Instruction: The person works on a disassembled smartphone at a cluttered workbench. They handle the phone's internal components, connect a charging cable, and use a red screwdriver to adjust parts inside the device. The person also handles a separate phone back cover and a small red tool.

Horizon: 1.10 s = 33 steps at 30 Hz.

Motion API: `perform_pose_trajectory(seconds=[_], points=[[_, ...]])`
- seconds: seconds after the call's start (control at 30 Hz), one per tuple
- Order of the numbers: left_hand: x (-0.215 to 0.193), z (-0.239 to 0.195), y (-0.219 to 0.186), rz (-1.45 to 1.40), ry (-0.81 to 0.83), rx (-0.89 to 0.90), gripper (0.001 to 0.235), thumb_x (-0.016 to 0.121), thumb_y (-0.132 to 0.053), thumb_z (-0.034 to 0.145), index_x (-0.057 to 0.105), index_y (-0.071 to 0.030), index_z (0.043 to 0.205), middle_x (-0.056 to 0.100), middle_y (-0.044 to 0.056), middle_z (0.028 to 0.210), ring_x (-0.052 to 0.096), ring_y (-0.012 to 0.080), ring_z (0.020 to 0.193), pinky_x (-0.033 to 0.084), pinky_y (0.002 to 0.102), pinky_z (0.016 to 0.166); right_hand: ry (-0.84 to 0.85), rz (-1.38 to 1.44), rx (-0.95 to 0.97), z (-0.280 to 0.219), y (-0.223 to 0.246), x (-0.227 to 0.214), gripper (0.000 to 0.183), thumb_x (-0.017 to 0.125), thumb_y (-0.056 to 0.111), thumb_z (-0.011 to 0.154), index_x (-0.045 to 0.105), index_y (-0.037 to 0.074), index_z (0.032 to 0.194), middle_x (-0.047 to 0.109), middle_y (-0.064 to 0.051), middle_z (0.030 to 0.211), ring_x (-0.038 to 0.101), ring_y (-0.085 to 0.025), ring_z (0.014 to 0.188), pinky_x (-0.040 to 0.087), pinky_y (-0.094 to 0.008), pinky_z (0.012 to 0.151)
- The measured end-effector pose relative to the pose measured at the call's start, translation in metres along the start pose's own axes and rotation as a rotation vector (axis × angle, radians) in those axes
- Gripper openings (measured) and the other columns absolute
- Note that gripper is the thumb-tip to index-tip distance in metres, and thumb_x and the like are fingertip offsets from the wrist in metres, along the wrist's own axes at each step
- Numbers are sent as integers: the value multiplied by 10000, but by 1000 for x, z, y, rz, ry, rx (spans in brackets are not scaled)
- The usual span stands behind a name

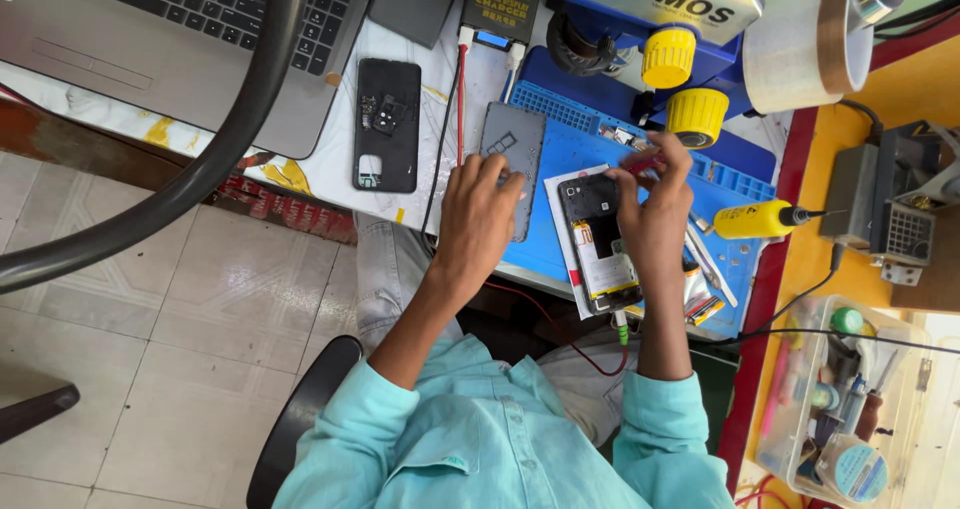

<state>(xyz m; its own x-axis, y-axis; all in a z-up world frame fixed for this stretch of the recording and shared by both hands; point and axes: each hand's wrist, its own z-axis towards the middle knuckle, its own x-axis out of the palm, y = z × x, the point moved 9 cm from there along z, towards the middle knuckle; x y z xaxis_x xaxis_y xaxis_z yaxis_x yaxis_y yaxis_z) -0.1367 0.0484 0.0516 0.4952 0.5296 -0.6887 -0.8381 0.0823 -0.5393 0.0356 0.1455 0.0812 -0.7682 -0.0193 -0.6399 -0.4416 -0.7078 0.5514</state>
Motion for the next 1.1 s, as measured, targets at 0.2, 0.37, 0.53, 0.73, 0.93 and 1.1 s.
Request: perform_pose_trajectory(seconds=[0.2,0.37,0.53,0.73,0.93,1.1], points=[[12,9,1,28,65,71,159,747,-35,842,777,-17,997,663,101,1007,589,251,972,467,424,890,-34,-44,109,-6,-13,-1,605,626,-157,981,348,33,1484,662,-188,993,749,-267,898,586,-368,804],[20,10,-3,47,122,143,210,731,11,813,771,-19,1017,667,72,1003,590,245,980,471,418,913,24,-34,89,-8,-16,-1,601,640,-156,1007,362,57,1496,671,-212,1059,761,-264,943,590,-346,826],[24,12,-14,225,149,264,159,691,32,812,707,2,968,652,111,1031,597,247,1005,481,410,918,-81,103,93,-11,-16,-15,625,598,-183,1061,308,86,1545,706,-189,1089,755,-264,1035,601,-342,939],[13,-12,-5,-606,113,-88,75,673,12,984,606,21,1017,648,107,1000,651,200,932,546,359,853,-284,557,118,-45,15,-52,617,602,-147,1172,213,167,1535,697,-216,1158,725,-293,1032,659,-403,1028],[38,-54,-26,-1640,171,-401,113,697,44,984,611,24,1054,667,106,1069,664,147,987,569,300,923,-353,694,214,-86,61,-53,642,680,-53,1129,199,156,1499,739,-239,1021,774,-347,912,667,-434,954],[38,-64,-32,-1740,111,-435,251,758,67,925,573,-4,1081,708,137,1000,712,186,933,605,325,874,-504,729,302,-110,67,-59,731,748,-26,1050,178,129,1480,714,-248,1026,775,-370,894,657,-450,924]])
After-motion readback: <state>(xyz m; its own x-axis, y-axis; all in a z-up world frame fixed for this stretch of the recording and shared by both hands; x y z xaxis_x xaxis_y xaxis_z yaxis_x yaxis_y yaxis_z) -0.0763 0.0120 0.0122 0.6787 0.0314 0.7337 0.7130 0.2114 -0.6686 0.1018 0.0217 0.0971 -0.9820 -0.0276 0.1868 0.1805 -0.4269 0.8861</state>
